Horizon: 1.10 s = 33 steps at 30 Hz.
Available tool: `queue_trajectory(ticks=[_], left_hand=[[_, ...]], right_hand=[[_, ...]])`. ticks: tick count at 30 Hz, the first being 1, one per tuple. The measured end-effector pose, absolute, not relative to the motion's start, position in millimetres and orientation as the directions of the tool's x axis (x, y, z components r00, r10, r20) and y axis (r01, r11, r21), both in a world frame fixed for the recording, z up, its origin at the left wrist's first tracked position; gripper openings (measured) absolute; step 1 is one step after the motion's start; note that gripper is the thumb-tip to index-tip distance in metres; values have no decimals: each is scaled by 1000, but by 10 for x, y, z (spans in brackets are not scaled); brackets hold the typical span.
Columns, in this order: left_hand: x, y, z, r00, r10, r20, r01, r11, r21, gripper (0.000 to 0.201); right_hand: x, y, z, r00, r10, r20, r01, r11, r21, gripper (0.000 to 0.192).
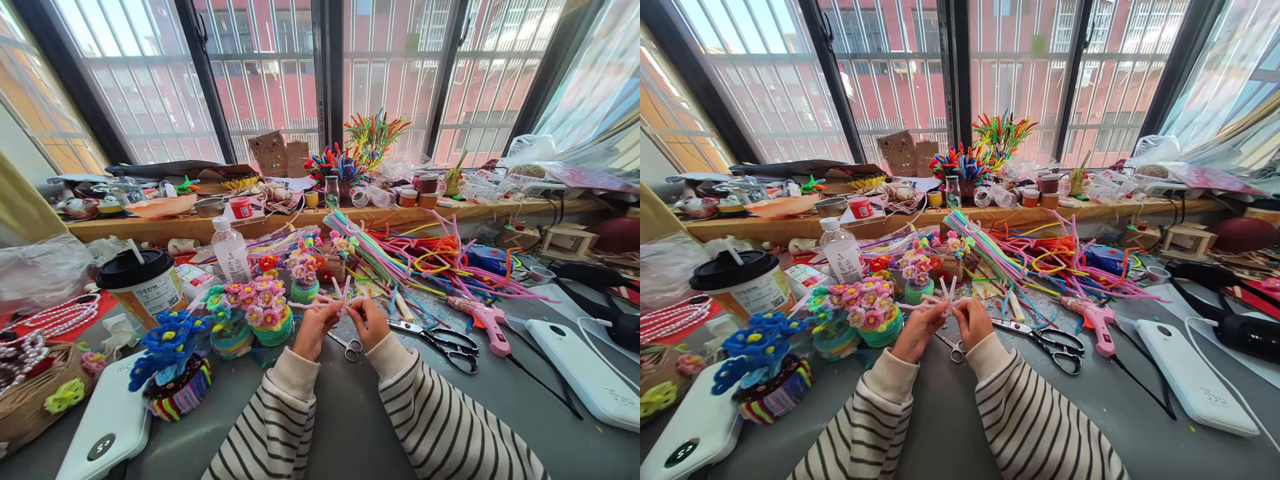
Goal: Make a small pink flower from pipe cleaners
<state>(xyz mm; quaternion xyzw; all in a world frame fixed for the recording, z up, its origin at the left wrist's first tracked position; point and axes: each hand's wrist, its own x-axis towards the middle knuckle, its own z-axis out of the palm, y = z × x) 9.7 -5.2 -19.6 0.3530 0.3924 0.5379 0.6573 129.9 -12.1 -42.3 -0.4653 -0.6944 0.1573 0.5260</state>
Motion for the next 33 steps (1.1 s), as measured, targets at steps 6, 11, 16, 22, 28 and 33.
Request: queue_trajectory(ticks=[6, 11, 16, 22, 28, 33], left_hand=[[123, -80, -152, 183, 977, -109, -428, 179, 886, 21], [144, -100, -132, 142, 983, -112, -294, 150, 944, 24], [163, -112, -102, 78, 981, -176, -293, 191, 937, 20], [188, -154, -56, 74, 979, -192, -274, 205, 940, 18], [190, -163, -65, 93, 979, -184, -265, 202, 943, 18], [196, -153, -101, 89, 983, -158, -220, 174, 960, 21]], right_hand=[[1316, -37, -537, 98, 914, 393, 227, 364, -903, 21], [1338, -57, -470, -3, 943, 333, 133, 330, -934, 24], [1371, -109, -321, 71, 939, 337, 64, 333, -941, 24], [1424, -96, -253, 66, 942, 328, -144, 334, -931, 18], [1401, -64, -276, 1, 969, 248, -364, 231, -902, 22], [1395, -43, -299, 15, 961, 278, -266, 271, -925, 19]])
